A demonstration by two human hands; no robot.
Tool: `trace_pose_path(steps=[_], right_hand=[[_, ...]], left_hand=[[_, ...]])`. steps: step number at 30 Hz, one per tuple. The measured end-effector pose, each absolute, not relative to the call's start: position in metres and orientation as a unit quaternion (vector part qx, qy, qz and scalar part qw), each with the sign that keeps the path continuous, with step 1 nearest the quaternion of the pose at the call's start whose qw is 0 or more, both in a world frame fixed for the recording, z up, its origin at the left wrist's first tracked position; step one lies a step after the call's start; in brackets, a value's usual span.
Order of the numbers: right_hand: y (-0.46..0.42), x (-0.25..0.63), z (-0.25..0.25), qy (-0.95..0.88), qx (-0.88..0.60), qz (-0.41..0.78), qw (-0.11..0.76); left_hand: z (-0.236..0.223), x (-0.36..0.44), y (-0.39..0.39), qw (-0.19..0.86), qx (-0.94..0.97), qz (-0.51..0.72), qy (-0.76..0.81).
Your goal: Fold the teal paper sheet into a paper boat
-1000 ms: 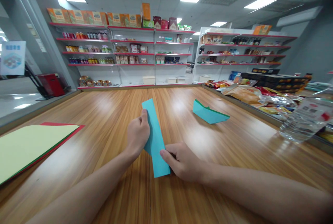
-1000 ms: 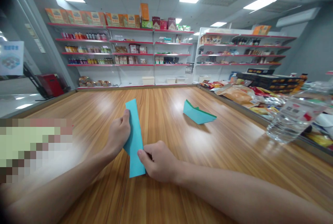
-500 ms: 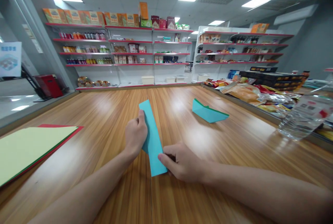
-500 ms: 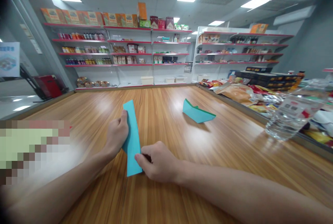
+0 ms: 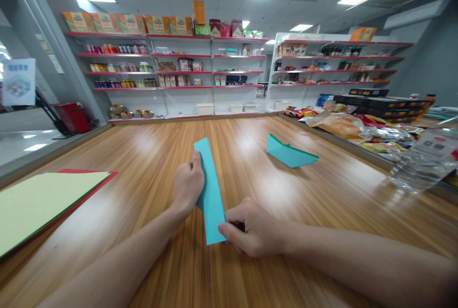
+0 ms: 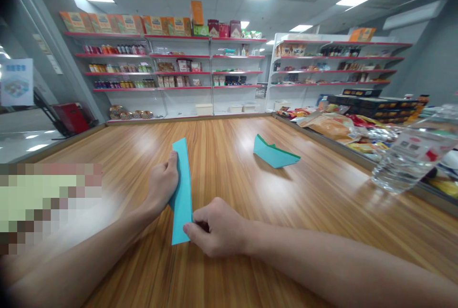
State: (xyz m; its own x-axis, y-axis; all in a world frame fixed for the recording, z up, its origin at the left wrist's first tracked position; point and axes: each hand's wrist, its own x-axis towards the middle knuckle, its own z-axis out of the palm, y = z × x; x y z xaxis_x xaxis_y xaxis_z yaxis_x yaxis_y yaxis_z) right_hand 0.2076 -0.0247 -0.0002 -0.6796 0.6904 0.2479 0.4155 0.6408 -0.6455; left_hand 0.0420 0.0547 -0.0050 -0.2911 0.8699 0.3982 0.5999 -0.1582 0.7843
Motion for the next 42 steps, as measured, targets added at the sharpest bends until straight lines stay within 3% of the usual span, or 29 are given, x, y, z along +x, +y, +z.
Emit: trace_pose_path(steps=[11,18,32,42], right_hand=[[-0.027,0.212,0.001,-0.882,-0.225,0.36,0.203],[-0.027,0.209,0.001,-0.792,-0.332,0.476,0.19],[-0.033,0.208,0.004,-0.872,-0.184,0.428,0.149],[-0.02,0.205,-0.012,-0.717,-0.397,0.514,0.252]], left_hand=[[-0.003,0.052,0.047,0.207,0.574,0.507,0.608],[0.0,0.047,0.051,0.168,0.555,0.518,0.629],[-0.009,0.058,0.052,0.24,0.603,0.475,0.594],[-0.007,0.048,0.053,0.152,0.59,0.505,0.611]])
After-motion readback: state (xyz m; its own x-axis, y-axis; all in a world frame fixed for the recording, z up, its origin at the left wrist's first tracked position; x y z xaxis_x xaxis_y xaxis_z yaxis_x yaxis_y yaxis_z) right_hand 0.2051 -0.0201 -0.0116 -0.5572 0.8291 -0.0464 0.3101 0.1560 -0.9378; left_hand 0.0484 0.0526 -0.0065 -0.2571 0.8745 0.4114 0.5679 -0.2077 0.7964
